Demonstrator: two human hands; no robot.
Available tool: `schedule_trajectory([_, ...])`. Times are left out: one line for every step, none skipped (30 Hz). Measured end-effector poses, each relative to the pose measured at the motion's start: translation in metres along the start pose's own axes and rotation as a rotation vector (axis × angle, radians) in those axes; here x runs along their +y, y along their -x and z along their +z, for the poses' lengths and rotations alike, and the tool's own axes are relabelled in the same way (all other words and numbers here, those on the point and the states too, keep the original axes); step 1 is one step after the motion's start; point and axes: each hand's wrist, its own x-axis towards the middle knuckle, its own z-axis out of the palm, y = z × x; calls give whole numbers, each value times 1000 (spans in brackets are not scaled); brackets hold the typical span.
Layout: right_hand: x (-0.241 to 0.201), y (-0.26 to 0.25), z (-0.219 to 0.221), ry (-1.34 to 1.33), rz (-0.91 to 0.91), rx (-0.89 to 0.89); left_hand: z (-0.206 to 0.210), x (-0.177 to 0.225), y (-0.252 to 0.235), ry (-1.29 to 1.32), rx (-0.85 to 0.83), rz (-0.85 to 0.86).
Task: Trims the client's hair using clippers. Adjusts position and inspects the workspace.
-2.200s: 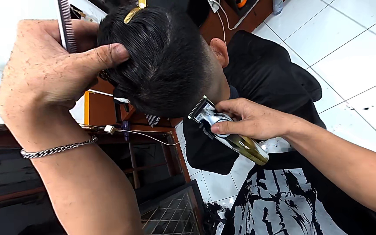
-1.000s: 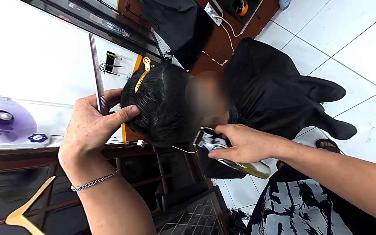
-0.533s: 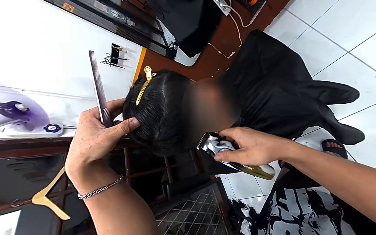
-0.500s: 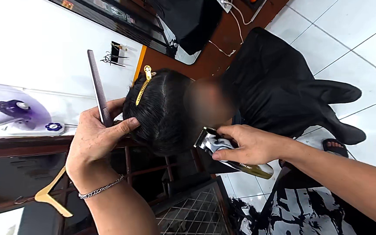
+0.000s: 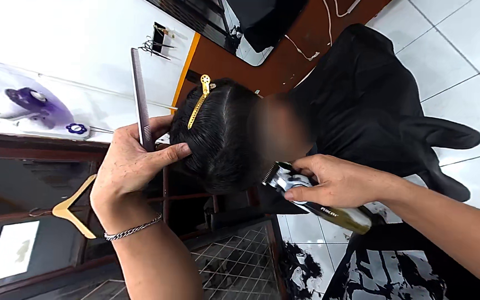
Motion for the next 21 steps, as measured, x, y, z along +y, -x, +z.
schedule_trajectory([-5, -1, 2, -70, -66, 31, 1, 1, 1, 6, 2, -2])
schedule_trajectory([-9, -2, 5, -104, -127, 49, 2, 1, 1, 7, 4, -5])
schedule_trajectory([-10, -4, 7, -93, -164, 44, 2, 2, 2, 5, 3, -5])
schedule_trajectory([-8, -4, 6, -49, -149, 13, 1, 2, 2, -9, -1, -3])
schedule_trajectory([-4, -3, 2, 12, -78, -43, 0, 2, 2, -26, -2, -1])
schedule_trajectory([1, -4, -2, 64, 14, -103, 0, 2, 2, -39, 5, 4])
schedule_trajectory([5, -4, -6, 78, 87, -147, 0, 1, 2, -44, 8, 9])
schedule_trajectory([8, -4, -9, 46, 111, -162, -1, 0, 1, -43, 4, 19])
schedule_trajectory([9, -4, -11, -19, 87, -153, -1, -2, 0, -40, -2, 30])
schedule_trajectory([8, -4, -14, -95, 31, -132, 0, -3, 0, -36, -4, 33])
schedule_trajectory([5, -4, -16, -154, -31, -115, 0, -4, -1, -33, -3, 36])
schedule_trajectory([3, -5, -18, -174, -73, -112, 0, -4, -1, -33, 2, 36])
schedule_trajectory([2, -5, -22, -147, -75, -118, -1, -4, 0, -40, 11, 36])
schedule_trajectory([1, -6, -27, -85, -44, -130, -4, -4, 2, -37, 26, 39])
schedule_trajectory([1, -6, -31, -31, -6, -149, -8, -3, 7, -19, 51, 44])
schedule_trajectory([1, -7, -34, -29, 19, -158, -12, -3, 12, 19, 87, 52])
schedule_trajectory([0, -7, -37, -91, 22, -158, -15, -7, 18, 88, 133, 73])
schedule_trajectory([-4, -7, -38, -193, 1, -156, -19, -12, 23, 182, 170, 108])
schedule_trajectory([-7, -7, -38, -291, -21, -163, -22, -20, 31, 276, 187, 142])
schedule_trajectory([-9, -8, -38, -330, -25, -175, -23, -28, 41, 363, 211, 174])
schedule_trajectory([-9, -8, -41, -296, -8, -189, -23, -33, 52, 427, 240, 213])
